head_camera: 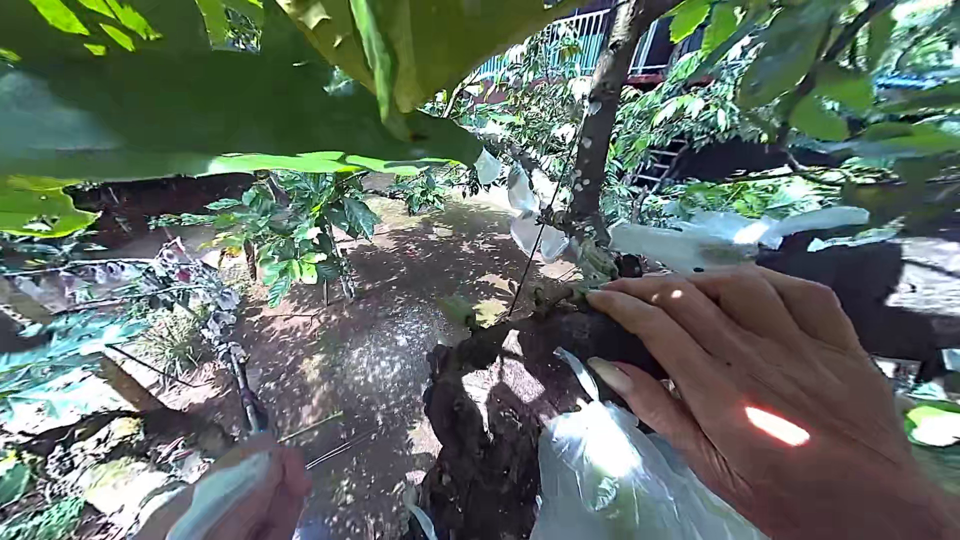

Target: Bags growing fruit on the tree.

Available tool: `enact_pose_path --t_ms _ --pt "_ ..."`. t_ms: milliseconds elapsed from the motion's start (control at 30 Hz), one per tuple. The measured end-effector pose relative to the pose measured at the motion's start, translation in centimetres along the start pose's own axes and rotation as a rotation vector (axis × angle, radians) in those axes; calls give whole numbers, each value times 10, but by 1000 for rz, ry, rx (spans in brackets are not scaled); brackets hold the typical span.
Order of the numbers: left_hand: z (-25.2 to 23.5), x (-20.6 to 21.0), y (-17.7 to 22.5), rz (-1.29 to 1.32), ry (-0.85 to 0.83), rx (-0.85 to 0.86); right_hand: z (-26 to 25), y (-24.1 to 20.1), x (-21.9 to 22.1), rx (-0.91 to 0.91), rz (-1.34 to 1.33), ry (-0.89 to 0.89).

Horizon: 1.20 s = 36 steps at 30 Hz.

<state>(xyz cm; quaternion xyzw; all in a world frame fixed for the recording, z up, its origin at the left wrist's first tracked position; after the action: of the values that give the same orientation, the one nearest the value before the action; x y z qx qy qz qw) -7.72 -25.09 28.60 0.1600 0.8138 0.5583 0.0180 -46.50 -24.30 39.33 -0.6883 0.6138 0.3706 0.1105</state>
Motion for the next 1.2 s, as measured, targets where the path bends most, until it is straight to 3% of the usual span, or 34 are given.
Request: enact_pose_path --t_ms 233,367,467,633,767,900,967,1100,1200 --pt "-125 15 4 -126 -87 69 -1 -1 -6 8 -34 -42" --pt "-164 40 -4 -142 -249 21 0 0 -11 23 -68 -65" --pt "-182 54 1 -89 -282 48 -1 0 -17 56 -88 -81" --pt "-195 64 15 -61 -299 108 -5 -4 -24 110 -114 -109" --pt "-186 66 36 -46 -140 177 -6 -5 -26 134 -122 -118" --pt "-194 19 11 25 -227 300 -5 -7 -26 161 -134 -125" --pt "-199 -1 -14 78 -366 356 -6 -7 -27 170 -133 -129" --pt "-170 43 -29 75 98 319 -8 -7 -33 205 -194 -164" --pt "-161 58 -23 33 42 353 -4 -6 -36 252 -280 -106"
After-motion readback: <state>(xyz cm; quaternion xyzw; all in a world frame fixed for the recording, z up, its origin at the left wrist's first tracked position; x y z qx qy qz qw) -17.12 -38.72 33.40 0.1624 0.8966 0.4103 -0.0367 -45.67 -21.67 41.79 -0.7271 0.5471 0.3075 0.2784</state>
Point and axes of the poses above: each hand's wrist, its own z-axis away from the middle knuckle, its own x-axis out of the palm, y = z × x, the point moved 1 cm from there along -z, towards the middle knuckle, and after that the axes turned 1 degree about -y, right-handed, at the moved point
